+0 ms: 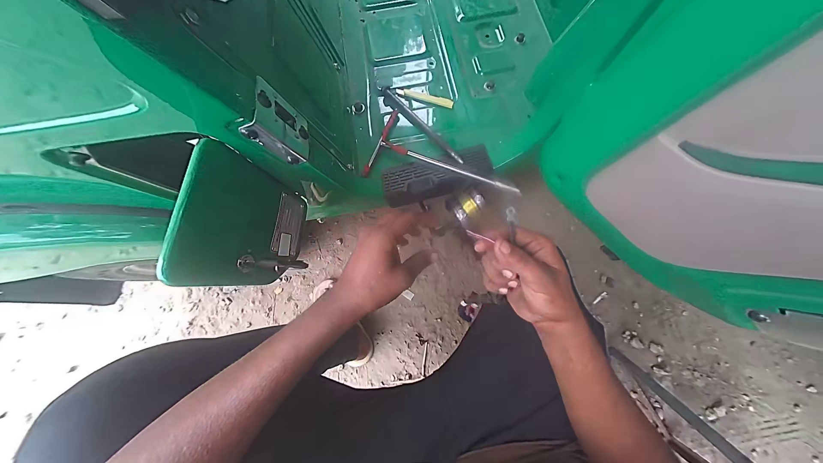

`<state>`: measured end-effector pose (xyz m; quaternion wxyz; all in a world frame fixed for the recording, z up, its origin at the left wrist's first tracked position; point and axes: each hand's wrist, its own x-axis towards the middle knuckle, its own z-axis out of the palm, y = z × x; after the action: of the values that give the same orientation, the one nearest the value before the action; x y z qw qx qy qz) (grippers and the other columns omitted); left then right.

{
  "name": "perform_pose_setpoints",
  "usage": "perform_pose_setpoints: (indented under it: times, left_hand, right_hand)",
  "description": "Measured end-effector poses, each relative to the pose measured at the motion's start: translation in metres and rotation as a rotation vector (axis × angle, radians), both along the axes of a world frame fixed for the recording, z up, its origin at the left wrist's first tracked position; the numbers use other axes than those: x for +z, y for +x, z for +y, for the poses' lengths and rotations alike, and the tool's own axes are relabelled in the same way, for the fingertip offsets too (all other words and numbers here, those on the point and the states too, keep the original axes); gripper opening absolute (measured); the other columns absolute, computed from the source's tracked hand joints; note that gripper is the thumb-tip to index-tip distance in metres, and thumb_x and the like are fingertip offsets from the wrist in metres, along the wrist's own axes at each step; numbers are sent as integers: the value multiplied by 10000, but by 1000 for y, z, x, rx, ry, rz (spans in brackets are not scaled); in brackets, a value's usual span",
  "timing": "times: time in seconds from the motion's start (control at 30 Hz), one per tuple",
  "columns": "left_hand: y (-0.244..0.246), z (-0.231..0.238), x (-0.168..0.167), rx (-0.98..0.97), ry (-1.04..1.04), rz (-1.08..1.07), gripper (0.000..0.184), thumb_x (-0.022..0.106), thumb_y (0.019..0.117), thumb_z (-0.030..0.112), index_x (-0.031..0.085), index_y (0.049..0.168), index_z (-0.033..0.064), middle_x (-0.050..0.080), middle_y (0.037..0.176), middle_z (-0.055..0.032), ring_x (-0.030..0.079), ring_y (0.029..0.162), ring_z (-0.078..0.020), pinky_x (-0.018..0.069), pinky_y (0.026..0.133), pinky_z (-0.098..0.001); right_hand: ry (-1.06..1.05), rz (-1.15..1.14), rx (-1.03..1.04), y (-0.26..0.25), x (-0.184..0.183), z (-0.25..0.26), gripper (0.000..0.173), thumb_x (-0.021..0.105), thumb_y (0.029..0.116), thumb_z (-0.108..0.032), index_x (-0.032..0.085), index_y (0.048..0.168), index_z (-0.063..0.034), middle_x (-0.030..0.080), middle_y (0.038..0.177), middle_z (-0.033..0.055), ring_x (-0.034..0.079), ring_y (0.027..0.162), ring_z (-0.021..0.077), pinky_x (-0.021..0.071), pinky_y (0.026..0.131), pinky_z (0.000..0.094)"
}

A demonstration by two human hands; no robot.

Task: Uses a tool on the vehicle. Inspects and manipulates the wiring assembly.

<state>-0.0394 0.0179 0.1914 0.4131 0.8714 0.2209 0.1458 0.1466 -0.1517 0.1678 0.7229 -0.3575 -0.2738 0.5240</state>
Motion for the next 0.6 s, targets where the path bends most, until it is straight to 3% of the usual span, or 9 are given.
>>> perform_pose_setpoints:
  times: [0.1,0.23,0.33,0.43,0.6]
  left_hand:
    - [14,-14,1,-124,24,-39,281,696,978,233,699,1245,143,679,1259,21,637,1177,-86,555,1023,-331]
    - [16,-17,6,-180,-50,-16,136,573,1046,203,678,1097,134,709,976,70,678,907,-12,589,823,-252]
    - [11,-14,13,-243,-137,-102,153,568,1047,176,686,1105,96,694,963,47,669,852,-42,604,775,-257]
    - [5,-14,18,-212,-75,-129,182,593,1037,198,724,1121,105,696,966,64,659,845,-27,597,764,-231]
    - [-10,-11,19,-93,34,-97,189,635,1013,224,767,1126,151,681,921,87,652,823,-17,583,725,-220]
  right_hand:
    - [64,122,84,0,1,-5,202,601,1037,-178,697,1085,-8,472,609,-50,440,497,28,403,487,197]
    - [86,238,86,5,-1,-6,224,610,1038,-226,702,1054,-22,479,586,-65,453,483,26,410,479,195]
    - [45,294,13,10,-8,-6,206,602,1045,-228,677,1019,-38,458,576,-64,447,464,27,412,458,188]
    - [8,249,-30,8,-14,-6,193,590,1050,-225,672,1007,-55,456,583,-58,448,468,32,416,459,192]
    - [44,34,-57,2,-17,-7,157,639,1016,-153,727,1041,-25,637,736,49,537,552,60,479,519,221]
